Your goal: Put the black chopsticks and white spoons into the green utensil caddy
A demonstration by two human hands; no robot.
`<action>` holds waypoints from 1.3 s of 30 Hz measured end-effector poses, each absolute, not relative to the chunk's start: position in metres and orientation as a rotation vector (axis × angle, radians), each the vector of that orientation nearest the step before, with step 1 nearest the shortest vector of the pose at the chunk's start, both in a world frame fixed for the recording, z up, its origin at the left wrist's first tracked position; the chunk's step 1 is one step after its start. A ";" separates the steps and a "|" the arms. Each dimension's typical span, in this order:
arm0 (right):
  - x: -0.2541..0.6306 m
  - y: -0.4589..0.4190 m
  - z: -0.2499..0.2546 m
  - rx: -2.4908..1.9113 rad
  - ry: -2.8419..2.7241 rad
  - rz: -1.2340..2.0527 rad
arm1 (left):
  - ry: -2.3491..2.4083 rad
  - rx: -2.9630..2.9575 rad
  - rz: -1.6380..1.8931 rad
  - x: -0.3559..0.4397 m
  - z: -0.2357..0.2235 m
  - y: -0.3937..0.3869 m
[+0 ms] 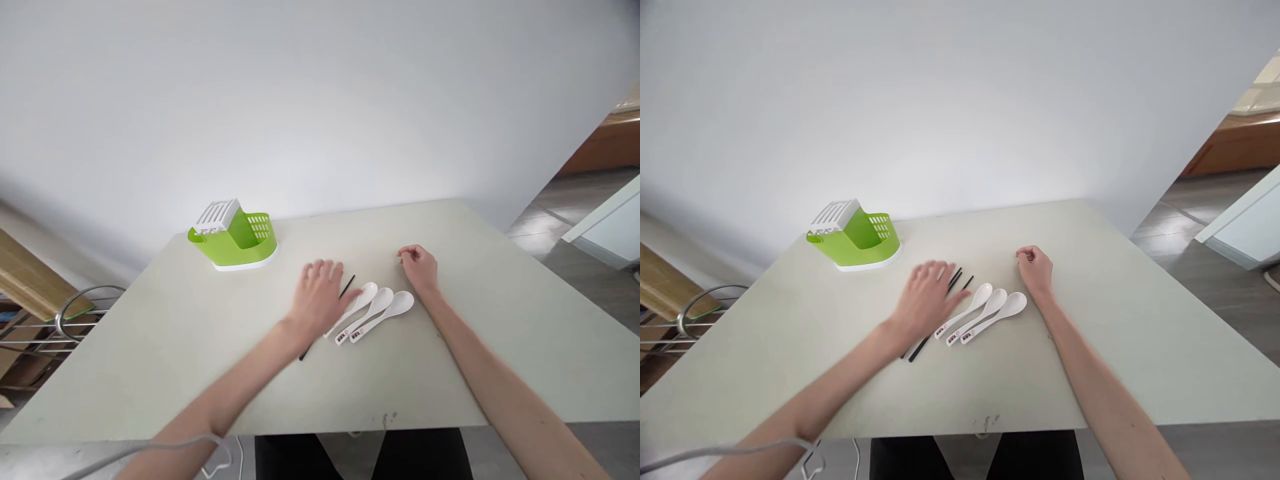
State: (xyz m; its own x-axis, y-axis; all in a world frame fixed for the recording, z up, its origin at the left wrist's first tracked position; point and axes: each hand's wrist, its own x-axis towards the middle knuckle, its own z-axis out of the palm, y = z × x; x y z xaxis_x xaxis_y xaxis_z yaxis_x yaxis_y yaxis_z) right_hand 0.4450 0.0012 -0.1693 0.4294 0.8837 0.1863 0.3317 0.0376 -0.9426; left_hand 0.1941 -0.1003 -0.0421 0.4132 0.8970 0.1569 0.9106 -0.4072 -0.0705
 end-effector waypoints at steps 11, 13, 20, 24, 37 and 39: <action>0.443 0.001 -0.170 -1.537 -1.122 0.603 | -1.817 -1.956 -0.626 -0.017 0.016 -0.018; 0.443 0.002 -0.170 -1.535 -1.127 0.598 | -1.816 -2.007 -0.613 -0.032 0.013 -0.020; 0.443 0.001 -0.172 -1.543 -1.141 0.594 | -1.779 -2.026 -0.817 -0.019 0.003 -0.009; 0.439 0.000 -0.172 -1.548 -1.140 0.593 | -1.709 -2.061 -0.863 0.001 -0.002 0.006; 0.421 -0.003 -0.172 -1.553 -1.121 0.606 | -1.430 -2.349 -0.858 0.131 -0.014 0.025; 0.420 -0.002 -0.172 -1.544 -1.112 0.615 | -1.406 -2.388 -0.818 0.148 -0.012 0.022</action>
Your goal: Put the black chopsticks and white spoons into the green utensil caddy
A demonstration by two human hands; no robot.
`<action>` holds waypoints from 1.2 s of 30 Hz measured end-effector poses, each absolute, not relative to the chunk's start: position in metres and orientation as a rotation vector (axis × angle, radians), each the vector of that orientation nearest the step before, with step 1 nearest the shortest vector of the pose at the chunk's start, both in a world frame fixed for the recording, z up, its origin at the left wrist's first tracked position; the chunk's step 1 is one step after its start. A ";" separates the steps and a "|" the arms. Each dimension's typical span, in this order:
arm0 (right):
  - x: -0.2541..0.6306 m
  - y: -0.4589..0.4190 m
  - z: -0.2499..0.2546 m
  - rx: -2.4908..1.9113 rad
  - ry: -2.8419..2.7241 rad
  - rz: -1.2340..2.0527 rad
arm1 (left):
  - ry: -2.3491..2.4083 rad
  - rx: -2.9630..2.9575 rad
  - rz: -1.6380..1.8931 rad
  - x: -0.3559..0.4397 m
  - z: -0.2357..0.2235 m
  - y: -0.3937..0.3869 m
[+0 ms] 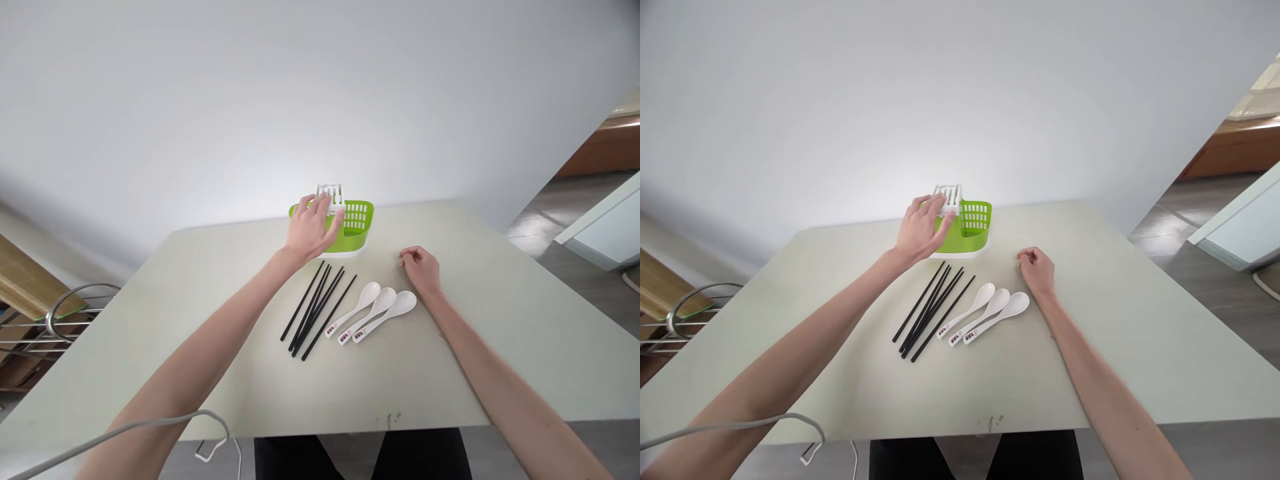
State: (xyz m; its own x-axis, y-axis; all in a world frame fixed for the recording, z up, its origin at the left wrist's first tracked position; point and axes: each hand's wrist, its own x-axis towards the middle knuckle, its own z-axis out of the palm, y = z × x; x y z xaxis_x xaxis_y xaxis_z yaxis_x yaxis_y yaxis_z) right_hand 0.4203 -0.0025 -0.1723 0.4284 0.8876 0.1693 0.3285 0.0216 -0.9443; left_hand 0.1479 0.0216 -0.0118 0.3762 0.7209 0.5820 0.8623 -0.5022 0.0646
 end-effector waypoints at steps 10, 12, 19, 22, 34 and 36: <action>0.413 0.000 -0.174 -1.504 -1.121 0.630 | -1.237 -2.447 -0.814 0.177 -0.014 0.004; 0.412 0.000 -0.175 -1.503 -1.132 0.627 | -1.229 -2.470 -0.813 0.178 -0.015 0.003; 0.413 -0.001 -0.173 -1.516 -1.144 0.620 | -1.154 -2.493 -1.023 0.153 -0.011 -0.007; 0.412 -0.001 -0.173 -1.514 -1.156 0.621 | -1.202 -2.408 -1.270 0.125 -0.025 -0.014; 0.409 -0.003 -0.172 -1.552 -1.222 0.615 | -2.418 -2.430 -1.873 0.016 -0.109 -0.051; 0.409 -0.003 -0.172 -1.558 -1.232 0.612 | -2.424 -2.411 -1.907 0.015 -0.107 -0.052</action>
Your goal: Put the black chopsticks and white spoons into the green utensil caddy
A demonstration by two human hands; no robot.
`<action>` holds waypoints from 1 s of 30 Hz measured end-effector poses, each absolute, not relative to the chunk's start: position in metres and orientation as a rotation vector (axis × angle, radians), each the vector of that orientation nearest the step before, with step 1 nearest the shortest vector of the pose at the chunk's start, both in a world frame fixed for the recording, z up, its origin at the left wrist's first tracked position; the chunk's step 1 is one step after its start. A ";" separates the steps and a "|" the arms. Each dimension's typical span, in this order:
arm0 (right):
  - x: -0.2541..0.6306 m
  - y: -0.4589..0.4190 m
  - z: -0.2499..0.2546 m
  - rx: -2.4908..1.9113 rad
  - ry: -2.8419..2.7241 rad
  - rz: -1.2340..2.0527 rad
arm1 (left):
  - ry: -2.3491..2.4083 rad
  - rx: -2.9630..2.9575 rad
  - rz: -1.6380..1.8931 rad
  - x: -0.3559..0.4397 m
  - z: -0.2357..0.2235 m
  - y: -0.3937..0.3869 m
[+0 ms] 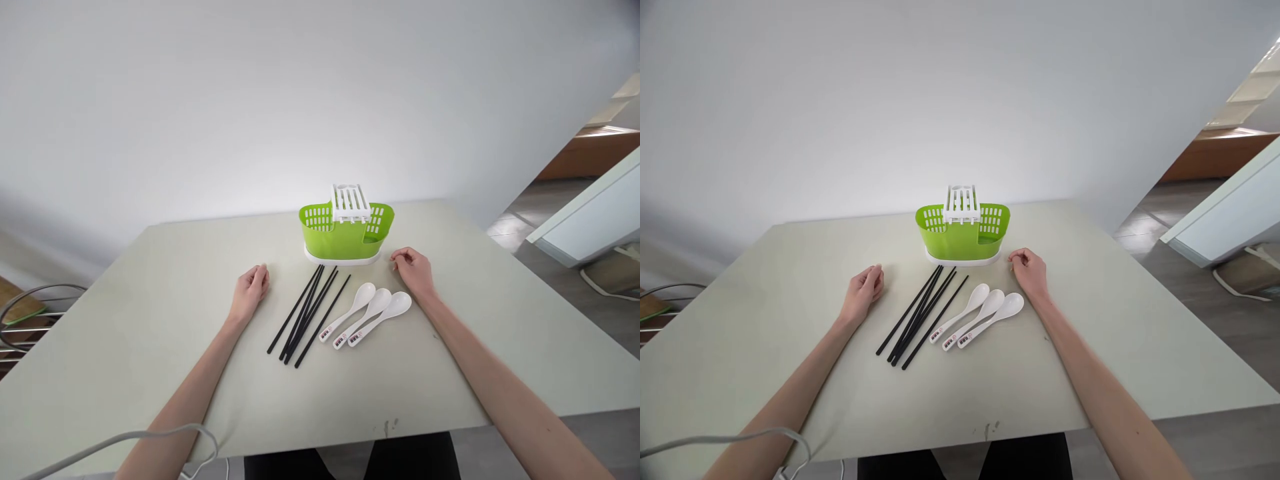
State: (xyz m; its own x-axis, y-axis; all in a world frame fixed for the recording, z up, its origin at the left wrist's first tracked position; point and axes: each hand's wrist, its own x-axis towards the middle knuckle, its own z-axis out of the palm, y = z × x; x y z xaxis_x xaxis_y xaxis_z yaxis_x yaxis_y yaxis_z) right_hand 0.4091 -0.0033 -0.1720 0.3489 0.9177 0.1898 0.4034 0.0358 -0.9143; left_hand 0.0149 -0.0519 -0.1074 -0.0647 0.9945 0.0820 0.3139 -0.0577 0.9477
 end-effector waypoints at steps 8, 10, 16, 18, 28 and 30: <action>0.405 -0.008 -0.171 -1.588 -1.292 0.607 | 1.573 1.498 1.046 0.019 -0.106 -0.052; 0.404 -0.009 -0.169 -1.594 -1.302 0.616 | 1.594 1.517 1.021 0.019 -0.106 -0.053; 0.402 -0.010 -0.165 -1.618 -1.299 0.621 | 1.632 1.551 0.969 0.021 -0.103 -0.055; 0.402 -0.010 -0.164 -1.621 -1.300 0.620 | 1.646 1.563 0.954 0.021 -0.103 -0.055; 0.398 -0.012 -0.164 -1.621 -1.299 0.638 | 1.676 1.601 0.933 0.021 -0.102 -0.055; 0.398 -0.012 -0.163 -1.623 -1.300 0.638 | 1.685 1.611 0.919 0.021 -0.102 -0.055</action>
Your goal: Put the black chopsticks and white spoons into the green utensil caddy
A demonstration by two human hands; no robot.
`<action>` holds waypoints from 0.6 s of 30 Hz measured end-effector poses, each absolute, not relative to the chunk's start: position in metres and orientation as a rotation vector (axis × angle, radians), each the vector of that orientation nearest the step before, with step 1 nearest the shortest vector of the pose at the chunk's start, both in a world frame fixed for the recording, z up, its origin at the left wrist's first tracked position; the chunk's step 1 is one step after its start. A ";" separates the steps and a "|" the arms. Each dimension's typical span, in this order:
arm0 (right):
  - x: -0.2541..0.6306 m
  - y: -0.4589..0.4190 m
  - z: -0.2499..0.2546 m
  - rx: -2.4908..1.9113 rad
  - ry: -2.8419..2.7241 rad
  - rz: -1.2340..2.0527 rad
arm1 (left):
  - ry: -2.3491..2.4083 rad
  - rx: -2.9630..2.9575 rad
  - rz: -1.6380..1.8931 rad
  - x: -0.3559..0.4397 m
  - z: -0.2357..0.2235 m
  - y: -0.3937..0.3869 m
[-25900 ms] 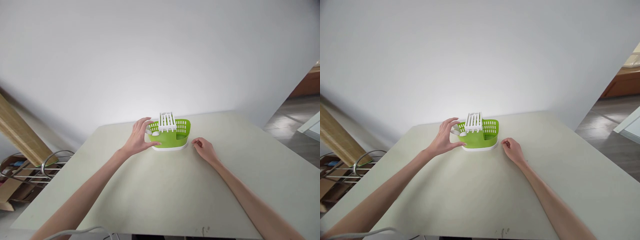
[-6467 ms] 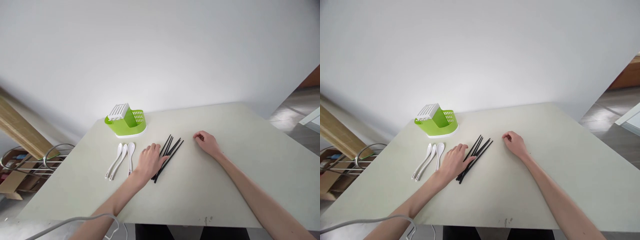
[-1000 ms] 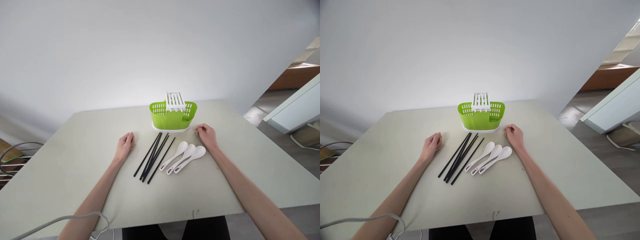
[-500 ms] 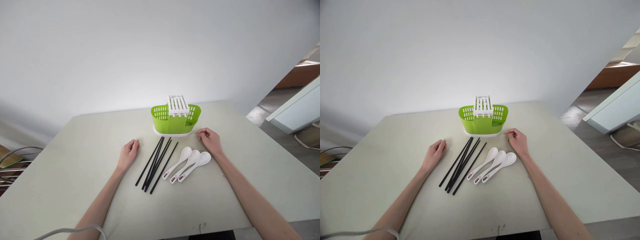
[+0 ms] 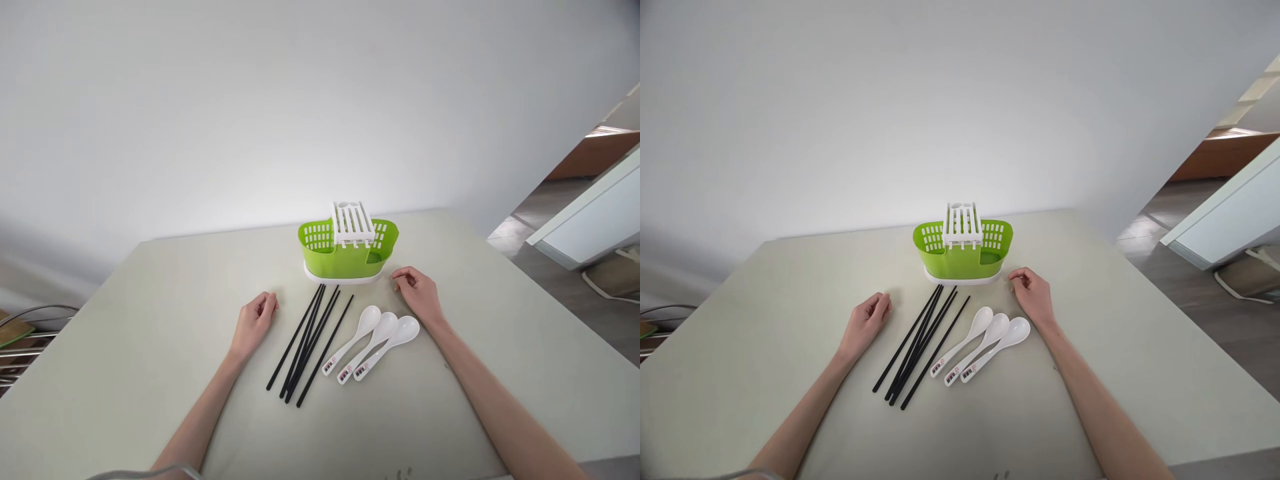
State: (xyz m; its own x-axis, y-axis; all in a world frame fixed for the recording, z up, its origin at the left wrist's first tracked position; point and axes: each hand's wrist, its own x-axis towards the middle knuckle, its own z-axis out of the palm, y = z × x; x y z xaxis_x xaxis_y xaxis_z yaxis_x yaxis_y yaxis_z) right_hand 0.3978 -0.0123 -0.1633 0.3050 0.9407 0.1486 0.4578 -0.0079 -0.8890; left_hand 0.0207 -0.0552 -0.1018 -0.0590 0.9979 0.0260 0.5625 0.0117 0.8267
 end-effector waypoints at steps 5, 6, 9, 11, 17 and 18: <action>0.397 -0.012 -0.164 -1.628 -1.304 0.656 | 1.707 1.650 0.891 0.021 -0.103 -0.055; 0.397 -0.012 -0.164 -1.628 -1.306 0.659 | 1.712 1.655 0.884 0.021 -0.104 -0.055; 0.397 -0.012 -0.163 -1.631 -1.311 0.659 | 1.718 1.673 0.864 0.021 -0.104 -0.055; 0.397 -0.012 -0.163 -1.637 -1.312 0.656 | 1.718 1.688 0.857 0.022 -0.104 -0.056; 0.397 -0.012 -0.163 -1.643 -1.321 0.663 | 1.732 1.716 0.816 0.022 -0.103 -0.056; 0.397 -0.012 -0.163 -1.645 -1.321 0.663 | 1.734 1.723 0.812 0.021 -0.103 -0.056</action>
